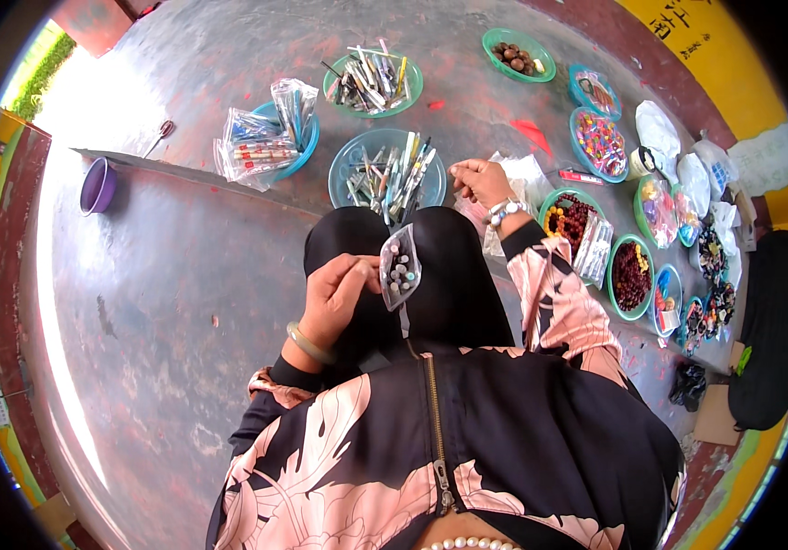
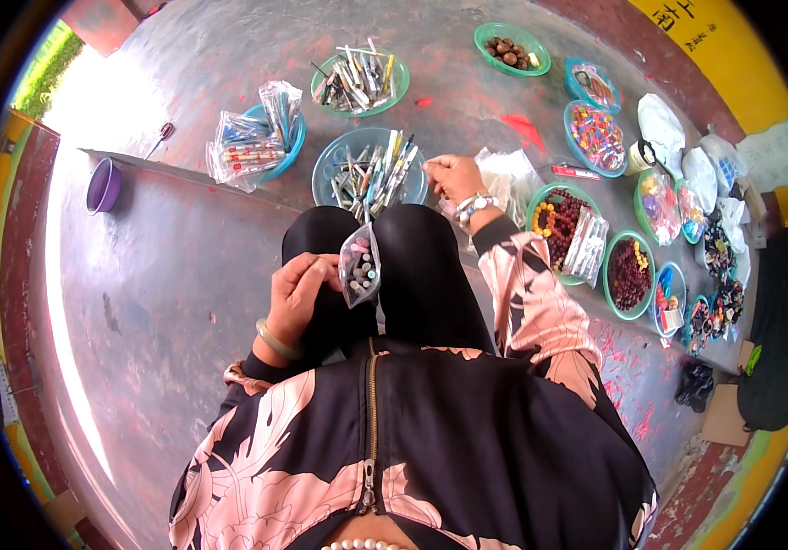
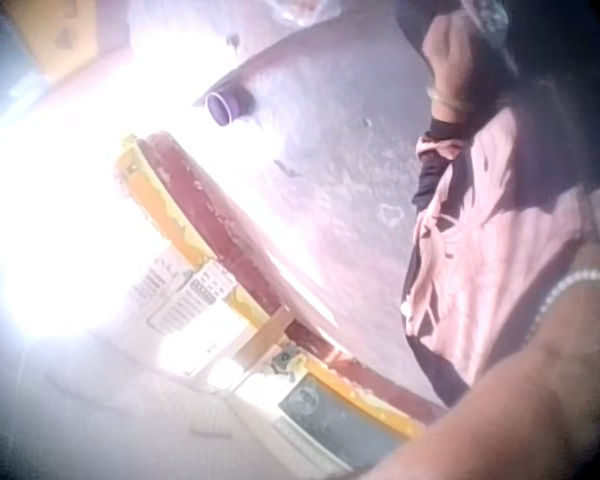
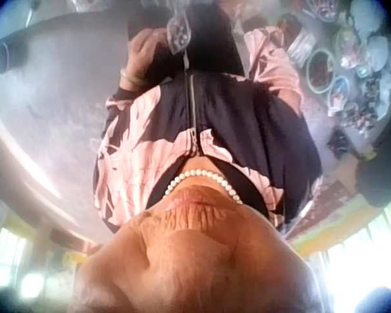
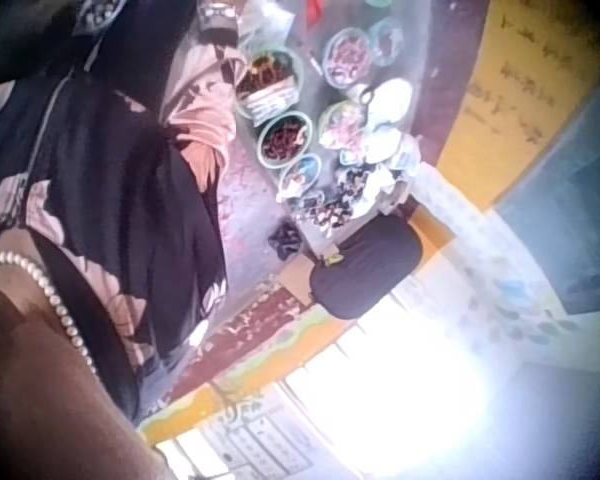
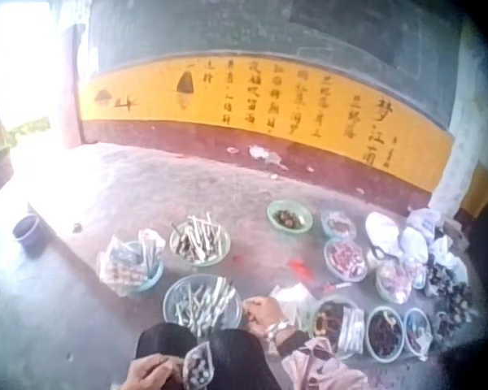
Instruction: The person sits cross-legged on the floor and repeatedly wipes various markers with a cloth. They pick up markers from a bowl, clean them, and place them back into the bowl. The person also handles a small plastic bag containing round objects.
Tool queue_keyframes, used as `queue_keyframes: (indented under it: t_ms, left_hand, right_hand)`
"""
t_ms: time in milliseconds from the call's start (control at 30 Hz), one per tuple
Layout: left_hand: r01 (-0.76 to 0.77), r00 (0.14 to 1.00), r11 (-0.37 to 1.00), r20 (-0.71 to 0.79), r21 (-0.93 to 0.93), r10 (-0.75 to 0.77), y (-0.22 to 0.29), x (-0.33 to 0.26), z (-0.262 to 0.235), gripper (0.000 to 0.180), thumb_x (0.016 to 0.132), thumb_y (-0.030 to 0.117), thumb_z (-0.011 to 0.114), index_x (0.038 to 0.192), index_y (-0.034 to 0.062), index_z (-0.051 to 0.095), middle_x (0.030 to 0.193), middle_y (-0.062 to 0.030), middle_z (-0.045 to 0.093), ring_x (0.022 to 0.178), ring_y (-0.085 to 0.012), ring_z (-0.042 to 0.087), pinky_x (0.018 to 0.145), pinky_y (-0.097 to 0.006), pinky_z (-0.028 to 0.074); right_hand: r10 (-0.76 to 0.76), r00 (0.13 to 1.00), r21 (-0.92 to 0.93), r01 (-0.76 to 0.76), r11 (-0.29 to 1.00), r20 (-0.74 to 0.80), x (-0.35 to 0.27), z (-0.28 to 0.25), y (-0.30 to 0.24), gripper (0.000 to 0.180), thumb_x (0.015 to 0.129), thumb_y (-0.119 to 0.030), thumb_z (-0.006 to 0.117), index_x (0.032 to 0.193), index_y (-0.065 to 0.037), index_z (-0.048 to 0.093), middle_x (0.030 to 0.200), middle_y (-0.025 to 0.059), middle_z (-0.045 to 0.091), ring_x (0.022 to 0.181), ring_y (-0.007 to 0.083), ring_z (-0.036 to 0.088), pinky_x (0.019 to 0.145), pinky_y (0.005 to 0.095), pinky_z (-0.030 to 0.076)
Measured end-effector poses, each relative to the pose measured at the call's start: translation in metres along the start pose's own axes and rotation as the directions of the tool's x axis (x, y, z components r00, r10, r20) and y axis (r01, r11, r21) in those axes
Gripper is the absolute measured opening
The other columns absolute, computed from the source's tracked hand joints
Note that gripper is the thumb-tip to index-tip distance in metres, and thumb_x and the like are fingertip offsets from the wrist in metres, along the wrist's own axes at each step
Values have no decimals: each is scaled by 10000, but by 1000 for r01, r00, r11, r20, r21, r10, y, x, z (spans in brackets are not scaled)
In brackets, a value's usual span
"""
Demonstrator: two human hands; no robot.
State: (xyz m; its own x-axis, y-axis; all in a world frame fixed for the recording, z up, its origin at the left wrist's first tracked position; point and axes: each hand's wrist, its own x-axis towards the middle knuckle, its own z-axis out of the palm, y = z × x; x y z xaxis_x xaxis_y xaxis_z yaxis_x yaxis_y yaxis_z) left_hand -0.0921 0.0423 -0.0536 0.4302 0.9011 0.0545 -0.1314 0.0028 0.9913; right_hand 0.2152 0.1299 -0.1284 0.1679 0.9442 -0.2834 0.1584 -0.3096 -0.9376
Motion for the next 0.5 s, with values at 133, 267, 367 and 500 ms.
queue_keyframes:
  t_ms: [133,267,367,500]
  left_hand:
    - [55,988,998,-147,17,-52,-16,0,-9,259,937,37,401,735,-45,540,744,-119,627,758,-172,600,732,-283,461]
    - [54,992,998,-115,20,-51,-20,5,-5,216,938,45,457,788,-36,589,769,-93,632,735,-146,597,710,-253,458]
    - [-11,990,996,-141,-87,-1,-21,9,0,129,920,28,488,1007,-38,558,903,-100,634,801,-138,595,746,-250,462]
    - [-2,994,993,-108,-117,-11,-20,11,-7,231,906,37,518,1125,-35,516,984,-108,631,846,-133,592,781,-261,461]
  right_hand:
    - [193,979,44,-190,981,-69,51,-2,36,211,812,-249,662,906,-60,662,712,12,629,542,94,560,457,236,421]
    - [265,955,83,-255,963,-130,93,13,55,234,801,-255,671,934,-64,641,738,22,637,547,111,568,449,258,426]
    - [281,954,-9,-284,959,-103,119,26,60,278,805,-276,677,993,-82,612,789,25,629,575,99,559,458,235,420]
    - [254,954,-120,-274,954,-156,130,37,68,247,802,-243,679,959,-61,620,772,27,654,582,99,589,434,236,421]
